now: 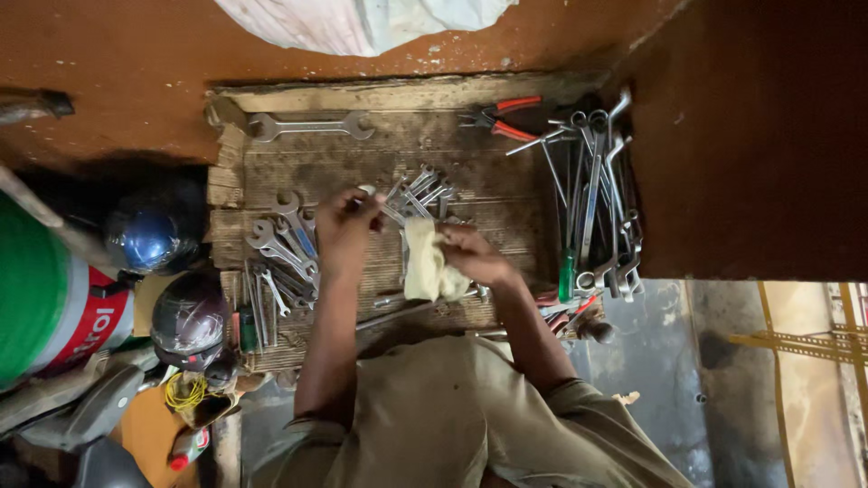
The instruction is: The person wipes multiple metal wrenches with a cloth on a wooden workbench, then picks up and compares wrenches by size, placing them back on the bench. The person handles wrenches one at a time, wiping each with the cloth and occasionally rearranging them.
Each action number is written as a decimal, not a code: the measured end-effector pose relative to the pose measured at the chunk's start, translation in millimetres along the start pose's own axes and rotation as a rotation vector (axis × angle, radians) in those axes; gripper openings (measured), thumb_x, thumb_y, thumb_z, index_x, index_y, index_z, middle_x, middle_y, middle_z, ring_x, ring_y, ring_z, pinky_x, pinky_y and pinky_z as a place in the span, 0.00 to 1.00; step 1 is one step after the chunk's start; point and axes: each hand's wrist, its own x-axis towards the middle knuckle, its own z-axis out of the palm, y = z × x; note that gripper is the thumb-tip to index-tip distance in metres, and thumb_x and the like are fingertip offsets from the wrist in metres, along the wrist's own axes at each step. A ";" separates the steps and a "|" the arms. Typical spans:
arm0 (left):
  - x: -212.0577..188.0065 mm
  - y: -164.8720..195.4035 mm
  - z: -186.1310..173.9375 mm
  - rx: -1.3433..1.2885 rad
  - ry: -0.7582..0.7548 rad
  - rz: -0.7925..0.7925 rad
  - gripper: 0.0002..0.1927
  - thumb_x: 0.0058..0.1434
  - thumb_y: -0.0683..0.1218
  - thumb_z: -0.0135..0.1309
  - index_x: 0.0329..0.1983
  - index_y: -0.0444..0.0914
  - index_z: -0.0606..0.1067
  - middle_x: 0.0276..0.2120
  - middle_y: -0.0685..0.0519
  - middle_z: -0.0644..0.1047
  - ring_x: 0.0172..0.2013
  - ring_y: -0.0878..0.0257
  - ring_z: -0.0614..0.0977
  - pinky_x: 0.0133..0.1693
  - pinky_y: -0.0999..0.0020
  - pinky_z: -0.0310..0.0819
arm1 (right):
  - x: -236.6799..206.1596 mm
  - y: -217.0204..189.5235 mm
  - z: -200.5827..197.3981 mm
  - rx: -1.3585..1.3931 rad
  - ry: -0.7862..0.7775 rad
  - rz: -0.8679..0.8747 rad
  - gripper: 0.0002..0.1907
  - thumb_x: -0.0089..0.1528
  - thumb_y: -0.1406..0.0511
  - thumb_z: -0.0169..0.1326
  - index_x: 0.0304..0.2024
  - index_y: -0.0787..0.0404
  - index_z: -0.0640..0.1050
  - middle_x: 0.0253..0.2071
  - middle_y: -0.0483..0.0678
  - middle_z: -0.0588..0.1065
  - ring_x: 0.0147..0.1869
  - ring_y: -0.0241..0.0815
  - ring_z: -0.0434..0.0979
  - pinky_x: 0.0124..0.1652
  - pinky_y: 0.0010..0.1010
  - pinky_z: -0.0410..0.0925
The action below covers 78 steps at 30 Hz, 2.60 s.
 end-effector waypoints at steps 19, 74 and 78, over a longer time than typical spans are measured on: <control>2.2 -171.8 2.2 -0.343 0.211 -0.176 0.02 0.66 0.34 0.56 0.39 0.33 0.75 0.31 0.49 0.78 0.26 0.61 0.78 0.26 0.66 0.71 | 26.8 -13.2 -47.7 1.211 0.676 0.108 0.24 0.70 0.50 0.46 0.60 0.57 0.75 0.54 0.47 0.77 0.56 0.47 0.77 0.57 0.43 0.70; -41.5 27.8 65.0 0.238 -0.003 0.290 0.11 0.69 0.39 0.54 0.53 0.32 0.78 0.32 0.50 0.82 0.24 0.70 0.78 0.23 0.72 0.69 | 53.7 -71.9 16.9 0.775 0.383 -0.281 0.13 0.69 0.82 0.52 0.53 0.70 0.81 0.50 0.55 0.80 0.50 0.41 0.80 0.50 0.33 0.72; -51.6 13.8 67.3 0.262 -0.140 0.326 0.09 0.71 0.39 0.55 0.52 0.32 0.77 0.28 0.52 0.81 0.24 0.72 0.80 0.24 0.74 0.72 | 65.2 -93.5 16.9 0.342 0.667 -0.213 0.12 0.64 0.79 0.51 0.48 0.66 0.78 0.43 0.48 0.79 0.43 0.34 0.80 0.41 0.25 0.73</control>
